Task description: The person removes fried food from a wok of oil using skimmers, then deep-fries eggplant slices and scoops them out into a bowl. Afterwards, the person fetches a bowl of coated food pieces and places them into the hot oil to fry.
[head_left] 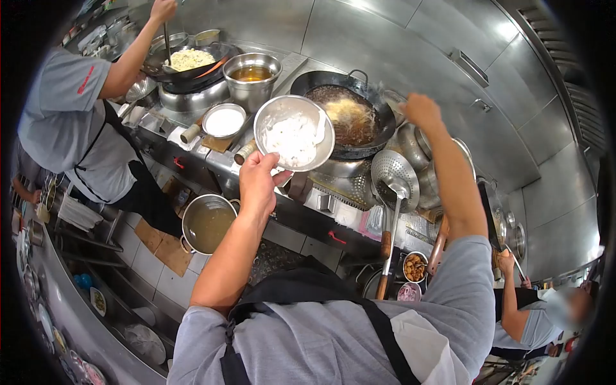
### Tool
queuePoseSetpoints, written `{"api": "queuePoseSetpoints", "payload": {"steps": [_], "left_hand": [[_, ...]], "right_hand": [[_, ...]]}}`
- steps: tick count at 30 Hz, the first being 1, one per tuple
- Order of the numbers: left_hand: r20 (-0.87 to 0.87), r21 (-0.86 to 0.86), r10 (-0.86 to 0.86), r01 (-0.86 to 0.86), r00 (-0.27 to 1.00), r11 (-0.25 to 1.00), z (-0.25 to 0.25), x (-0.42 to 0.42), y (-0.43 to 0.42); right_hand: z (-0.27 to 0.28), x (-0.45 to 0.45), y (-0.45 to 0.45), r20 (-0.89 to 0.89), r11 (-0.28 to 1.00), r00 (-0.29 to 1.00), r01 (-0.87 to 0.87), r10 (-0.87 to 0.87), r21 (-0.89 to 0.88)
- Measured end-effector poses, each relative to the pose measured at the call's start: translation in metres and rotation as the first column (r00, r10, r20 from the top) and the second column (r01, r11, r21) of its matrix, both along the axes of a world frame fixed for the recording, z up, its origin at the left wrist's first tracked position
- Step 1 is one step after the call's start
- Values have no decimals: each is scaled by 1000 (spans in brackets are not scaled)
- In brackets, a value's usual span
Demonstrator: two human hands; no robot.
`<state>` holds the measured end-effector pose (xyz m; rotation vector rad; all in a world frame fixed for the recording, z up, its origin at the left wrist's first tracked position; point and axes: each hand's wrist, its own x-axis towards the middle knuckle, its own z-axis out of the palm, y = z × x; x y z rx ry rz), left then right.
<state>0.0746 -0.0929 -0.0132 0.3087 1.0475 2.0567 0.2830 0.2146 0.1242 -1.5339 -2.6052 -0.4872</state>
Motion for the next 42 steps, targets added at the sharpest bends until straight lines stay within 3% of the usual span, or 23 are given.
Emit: {"api": "queuePoseSetpoints", "payload": {"steps": [1, 3, 7, 10, 14, 20, 23, 29, 32, 34, 36, 38, 41, 42], "left_hand": [[-9, 3, 8, -8, 1000, 1000, 0, -2, -1], [-29, 17, 47, -47, 998, 999, 3, -6, 0], [-132, 17, 108, -107, 985, 994, 3, -17, 5], [-193, 109, 136, -117, 972, 987, 5, -18, 7], [-195, 223, 152, -107, 969, 969, 20, -7, 6], [-54, 97, 30, -24, 998, 995, 2, -14, 25], [-36, 41, 7, -6, 999, 999, -9, -12, 34], [21, -57, -80, 81, 997, 995, -12, -7, 31], [36, -100, -68, 71, 997, 992, -20, -2, 31], [35, -96, -62, 65, 997, 993, -21, -1, 30], [39, -76, -59, 62, 997, 995, -15, 4, 26], [42, -49, -53, 55, 998, 997, -13, 6, 26], [36, -13, -37, 37, 999, 999, 8, 8, 18], [30, -9, -34, 34, 999, 999, 11, 6, 15]], "right_hand": [[20, -2, -7, -20, 999, 1000, -15, 16, 35], [60, -4, -51, -89, 964, 968, -220, 235, 150], [107, -19, -171, 10, 827, 829, -559, 559, 51], [98, -32, -219, 331, 771, 751, -629, 571, 98], [77, -48, -212, 426, 755, 693, -655, 581, 35], [101, -26, -209, 364, 834, 794, -547, 487, 78], [111, -3, -179, 249, 780, 802, -591, 543, 205], [118, 17, -112, 138, 919, 928, -365, 347, 145], [89, 18, -56, 171, 945, 939, -315, 298, 85], [62, 3, -32, 210, 983, 960, -180, 185, -44], [13, -9, 7, 243, 977, 952, -154, 187, -149], [-42, -15, 31, 237, 985, 963, -95, 127, -142], [-63, -23, 43, -33, 996, 999, 33, -36, -89], [-54, -25, 36, -67, 999, 998, -4, 1, -51]]}}
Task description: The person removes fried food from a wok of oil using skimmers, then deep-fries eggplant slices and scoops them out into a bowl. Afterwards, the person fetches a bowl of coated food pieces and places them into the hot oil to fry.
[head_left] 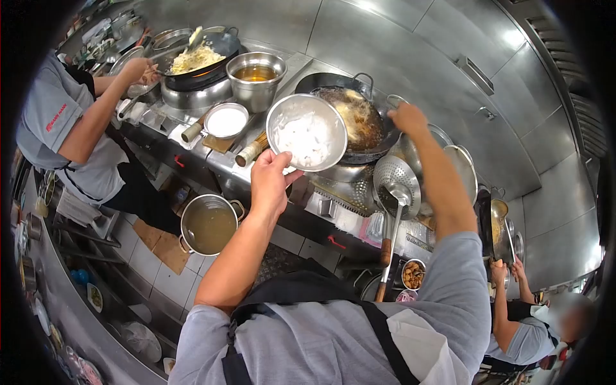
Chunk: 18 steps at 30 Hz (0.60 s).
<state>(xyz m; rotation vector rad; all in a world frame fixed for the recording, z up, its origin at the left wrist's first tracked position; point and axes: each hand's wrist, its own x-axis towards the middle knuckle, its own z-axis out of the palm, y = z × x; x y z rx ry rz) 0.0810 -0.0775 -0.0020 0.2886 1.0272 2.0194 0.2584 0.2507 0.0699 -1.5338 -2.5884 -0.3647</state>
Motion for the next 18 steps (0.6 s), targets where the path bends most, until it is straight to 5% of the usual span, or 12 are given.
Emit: {"api": "queuePoseSetpoints", "payload": {"steps": [4, 6, 12, 17, 18], "left_hand": [[-24, 60, 80, -79, 996, 995, 1, -8, 1], [-28, 100, 117, -114, 993, 988, -2, -12, 4], [-76, 231, 117, -97, 990, 968, 6, -4, 0], [-451, 254, 287, -187, 845, 949, -1, 7, 2], [-374, 247, 236, -149, 897, 958, -2, 6, 4]], "right_hand": [[99, -4, -71, -54, 967, 978, -189, 201, 172], [135, 2, -129, -66, 875, 886, -437, 458, 211], [168, -9, -249, 58, 828, 827, -561, 560, 4], [152, -21, -275, 286, 798, 797, -585, 532, 146], [151, -24, -278, 340, 820, 807, -553, 483, 148]]}}
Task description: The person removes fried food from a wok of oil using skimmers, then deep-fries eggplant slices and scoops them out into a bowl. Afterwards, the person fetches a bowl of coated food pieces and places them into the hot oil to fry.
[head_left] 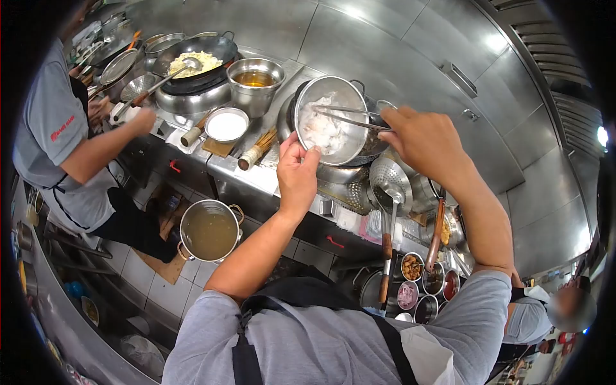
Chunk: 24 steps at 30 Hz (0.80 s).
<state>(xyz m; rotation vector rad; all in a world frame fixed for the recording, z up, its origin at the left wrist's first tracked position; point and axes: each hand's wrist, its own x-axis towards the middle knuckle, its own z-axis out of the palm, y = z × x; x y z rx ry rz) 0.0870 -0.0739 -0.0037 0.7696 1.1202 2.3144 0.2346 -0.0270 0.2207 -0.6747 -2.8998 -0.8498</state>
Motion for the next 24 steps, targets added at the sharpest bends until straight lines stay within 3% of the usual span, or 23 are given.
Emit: {"api": "queuePoseSetpoints", "payload": {"steps": [1, 3, 6, 11, 15, 17, 20, 23, 24], "left_hand": [[88, 9, -58, 57, 994, 998, -1, -1, 2], [310, 13, -168, 173, 936, 985, -2, -3, 5], [382, -21, -180, 204, 907, 979, -10, -10, 7], [364, -87, -156, 201, 918, 976, -18, -7, 11], [358, -163, -124, 192, 926, 968, -21, 3, 10], [387, -147, -135, 206, 912, 967, -21, 10, 8], [436, -122, -110, 179, 893, 976, -5, 13, -1], [389, -142, -119, 187, 913, 972, -2, 4, -4], [384, -147, -100, 168, 918, 975, 0, 2, -2]], "right_hand": [[0, -1, -1, 44, 998, 998, 43, -44, 35], [4, 9, 3, -42, 997, 999, 18, -15, 75], [17, 26, 18, -153, 996, 988, 8, 5, 85], [-4, 38, 76, -183, 1000, 983, 5, -4, 4], [-65, 13, 166, 44, 922, 937, 350, -348, -163], [-121, 13, 227, 44, 866, 896, 439, -442, -238], [-138, 15, 260, -228, 822, 811, 447, -539, -353], [-94, 16, 237, -230, 804, 789, 478, -570, -352], [-85, 23, 234, -317, 846, 801, 394, -508, -360]]}}
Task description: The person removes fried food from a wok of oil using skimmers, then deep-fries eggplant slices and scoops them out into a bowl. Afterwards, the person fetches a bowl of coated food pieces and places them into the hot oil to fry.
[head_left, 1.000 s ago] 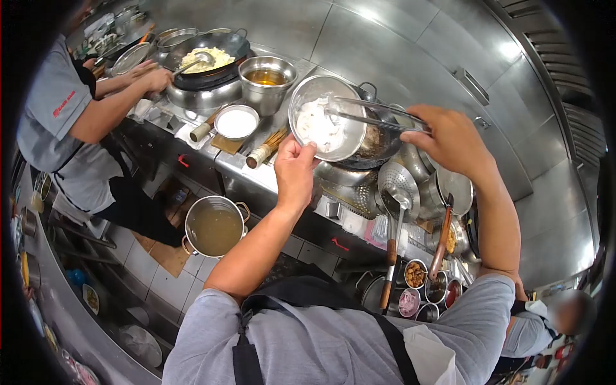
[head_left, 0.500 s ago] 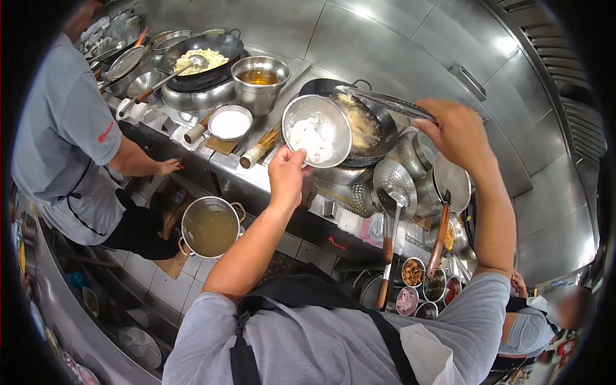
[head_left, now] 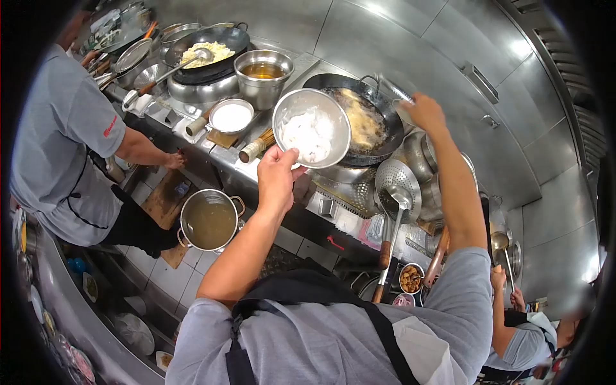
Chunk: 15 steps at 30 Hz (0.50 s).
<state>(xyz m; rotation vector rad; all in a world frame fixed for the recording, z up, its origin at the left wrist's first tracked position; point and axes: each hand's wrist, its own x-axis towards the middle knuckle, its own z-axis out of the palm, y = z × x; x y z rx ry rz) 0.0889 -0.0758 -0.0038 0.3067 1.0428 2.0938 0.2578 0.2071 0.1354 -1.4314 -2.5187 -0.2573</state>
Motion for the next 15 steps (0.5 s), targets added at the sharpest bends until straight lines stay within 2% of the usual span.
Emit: {"api": "queuePoseSetpoints", "payload": {"steps": [1, 3, 5, 7, 10, 12, 15], "left_hand": [[-4, 24, 8, -8, 1000, 1000, -1, -1, 1], [-16, 78, 40, -38, 999, 996, -4, -8, 5], [-86, 44, 87, -84, 992, 996, -4, -11, 7], [-161, 102, 166, -151, 973, 983, -7, -10, 10], [-473, 182, 291, -231, 831, 956, -5, -5, 5], [-413, 197, 245, -176, 877, 964, -3, -1, 5], [-250, 167, 103, -62, 963, 984, -7, -5, 10]], "right_hand": [[11, 2, -4, -85, 997, 994, -71, 74, 43], [48, 2, -59, -87, 960, 956, -277, 279, 38], [70, 2, -118, -139, 904, 907, -412, 396, -111], [82, 1, -168, -12, 877, 880, -475, 476, -73], [80, -9, -199, 141, 835, 835, -544, 531, 82], [70, -15, -202, 216, 761, 789, -613, 575, 213], [76, -19, -212, 394, 881, 843, -450, 366, 145]]}}
